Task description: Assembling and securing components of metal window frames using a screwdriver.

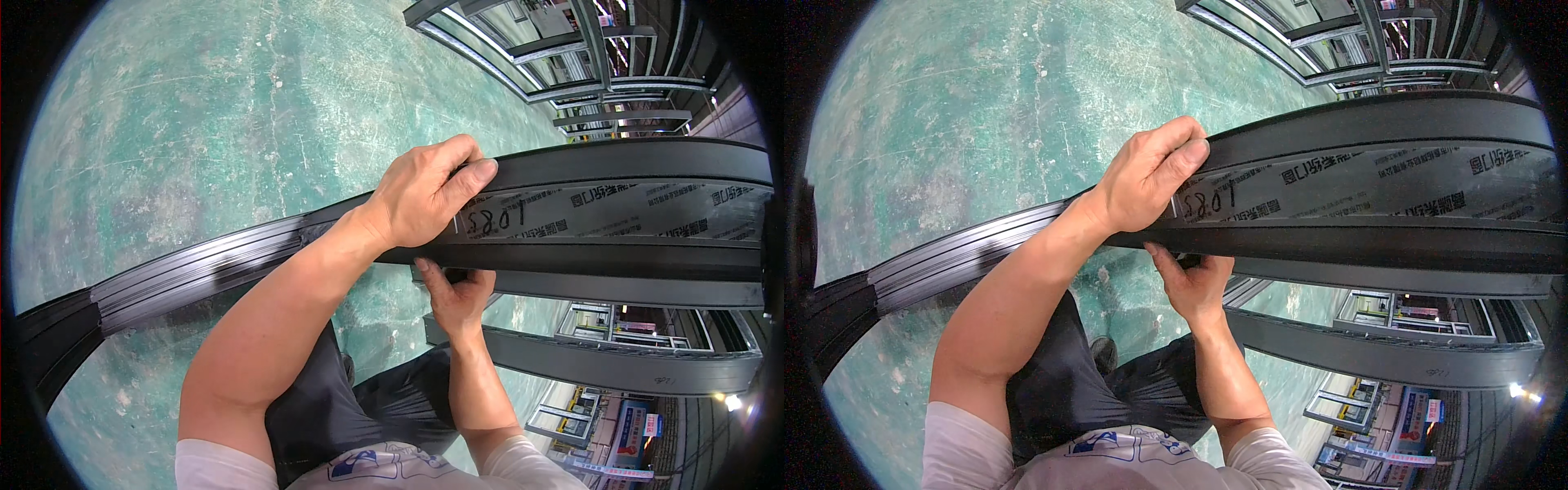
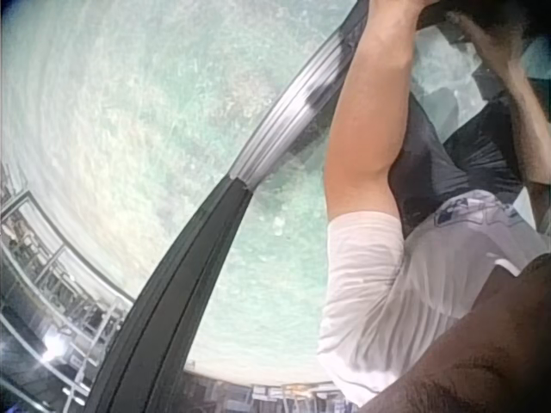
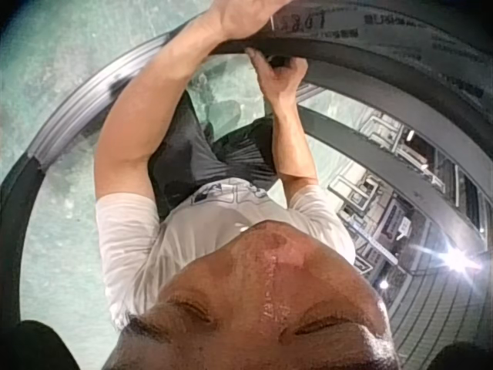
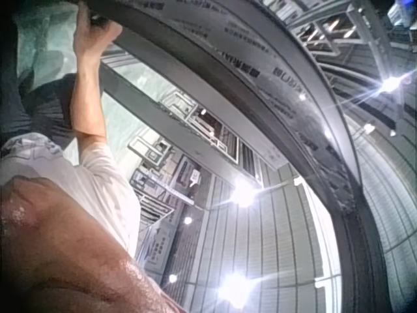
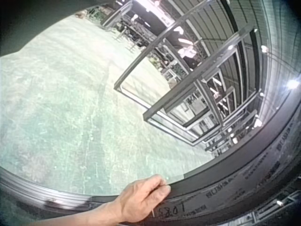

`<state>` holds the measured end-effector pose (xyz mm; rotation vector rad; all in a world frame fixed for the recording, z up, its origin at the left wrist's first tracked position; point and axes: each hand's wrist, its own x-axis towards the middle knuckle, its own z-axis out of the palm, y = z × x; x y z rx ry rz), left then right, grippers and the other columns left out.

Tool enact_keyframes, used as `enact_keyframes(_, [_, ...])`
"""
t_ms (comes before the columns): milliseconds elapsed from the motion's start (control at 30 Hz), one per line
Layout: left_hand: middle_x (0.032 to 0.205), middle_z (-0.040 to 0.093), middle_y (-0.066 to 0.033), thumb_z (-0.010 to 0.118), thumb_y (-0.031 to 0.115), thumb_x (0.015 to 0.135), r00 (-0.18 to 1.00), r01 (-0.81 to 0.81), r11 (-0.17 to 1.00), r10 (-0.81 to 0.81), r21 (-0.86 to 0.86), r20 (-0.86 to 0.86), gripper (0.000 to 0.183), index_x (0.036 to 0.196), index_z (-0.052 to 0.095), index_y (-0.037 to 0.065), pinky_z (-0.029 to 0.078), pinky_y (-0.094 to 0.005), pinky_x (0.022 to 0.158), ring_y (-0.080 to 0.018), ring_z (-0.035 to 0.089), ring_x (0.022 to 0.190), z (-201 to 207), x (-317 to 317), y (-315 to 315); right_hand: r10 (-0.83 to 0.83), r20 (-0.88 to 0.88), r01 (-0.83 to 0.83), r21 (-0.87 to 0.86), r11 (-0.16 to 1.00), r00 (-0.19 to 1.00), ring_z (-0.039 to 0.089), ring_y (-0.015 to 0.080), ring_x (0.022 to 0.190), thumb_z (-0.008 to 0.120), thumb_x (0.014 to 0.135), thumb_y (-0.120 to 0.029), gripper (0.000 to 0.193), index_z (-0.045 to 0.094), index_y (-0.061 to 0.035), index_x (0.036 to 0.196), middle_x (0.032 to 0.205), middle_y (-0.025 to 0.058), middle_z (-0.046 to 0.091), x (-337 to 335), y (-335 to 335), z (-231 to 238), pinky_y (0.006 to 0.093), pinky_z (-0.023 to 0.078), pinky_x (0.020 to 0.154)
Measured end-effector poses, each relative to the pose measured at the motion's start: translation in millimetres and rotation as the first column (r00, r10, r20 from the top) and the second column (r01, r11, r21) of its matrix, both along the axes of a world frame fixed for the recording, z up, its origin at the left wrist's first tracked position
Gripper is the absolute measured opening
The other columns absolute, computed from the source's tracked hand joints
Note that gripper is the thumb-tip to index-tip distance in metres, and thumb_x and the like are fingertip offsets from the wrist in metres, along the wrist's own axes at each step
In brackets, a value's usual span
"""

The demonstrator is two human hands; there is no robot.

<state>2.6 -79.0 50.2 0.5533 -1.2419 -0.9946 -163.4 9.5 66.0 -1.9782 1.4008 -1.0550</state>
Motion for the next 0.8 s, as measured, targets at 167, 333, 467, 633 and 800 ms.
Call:
enact_keyframes(167, [0.075, 0.064, -0.0163, 0.051, 0.050, 0.107, 1.000, -0.025, 0.999, 0.025, 0.024, -0.003, 0.049, 0.092, 0.059, 0.004, 0.049, -0.0435, 0.068, -0.0380, 0.064, 0.073, 1, 0, -2, 0.002, -0.004, -0.002, 0.005, 1.000, 1.000, 0.067, 0.0140, 0.088, 0.088, 0.081, -0.001, 0.035, 0.070, 0.0018, 0.111, 0.100, 0.0059, 0.073, 1, -2, 3, 0.0289, 0.055, 0.080])
enact_keyframes(333, [0.075, 0.063, -0.0162, 0.051, 0.050, 0.107, 0.999, -0.032, 0.999, 0.032, 0.025, -0.006, 0.049, 0.092, 0.059, 0.004, 0.049, -0.0432, 0.068, -0.0380, 0.064, 0.073, 2, 1, -1, 0.017, -0.048, -0.018, -0.017, 1.000, 0.999, 0.067, 0.0139, 0.087, 0.089, 0.080, -0.002, 0.036, 0.071, 0.0012, 0.110, 0.098, 0.0058, 0.073, 0, -3, 3, 0.0290, 0.055, 0.079])
enact_keyframes(467, [0.077, 0.056, -0.0154, 0.050, 0.038, 0.109, 1.000, -0.010, 0.999, 0.009, 0.033, 0.016, 0.038, 0.102, 0.059, 0.002, 0.048, -0.0381, 0.071, -0.0271, 0.054, 0.071, 0, 3, 5, -0.041, -0.031, 0.042, 0.048, 0.998, 0.999, 0.067, 0.0149, 0.087, 0.089, 0.080, -0.003, 0.036, 0.071, 0.0020, 0.110, 0.099, 0.0069, 0.074, -1, 3, 2, 0.0304, 0.055, 0.080])
enact_keyframes(633, [0.081, 0.057, -0.0136, 0.049, 0.038, 0.109, 0.998, -0.007, 0.998, 0.003, 0.067, 0.063, 0.039, 0.110, 0.060, 0.001, 0.048, -0.0357, 0.076, -0.0216, 0.053, 0.077, 2, 6, 10, 0.003, -0.129, 0.000, 0.027, 1.000, 0.992, 0.067, 0.0155, 0.080, 0.087, 0.082, -0.006, 0.031, 0.072, 0.0025, 0.108, 0.091, 0.0101, 0.076, -14, -7, 9, 0.0315, 0.055, 0.075])
enact_keyframes(800, [0.098, 0.065, -0.0216, 0.052, 0.029, 0.107, 0.984, -0.144, 0.985, 0.131, 0.100, 0.120, 0.033, 0.117, 0.062, -0.001, 0.050, -0.0399, 0.084, -0.0366, 0.066, 0.093, -10, 6, 19, -0.142, -0.264, 0.144, -0.012, 0.990, 0.954, 0.053, 0.0153, 0.056, 0.090, 0.083, -0.022, 0.034, 0.068, 0.0023, 0.094, 0.070, 0.0112, 0.065, -46, -28, 11, 0.0317, 0.046, 0.054])
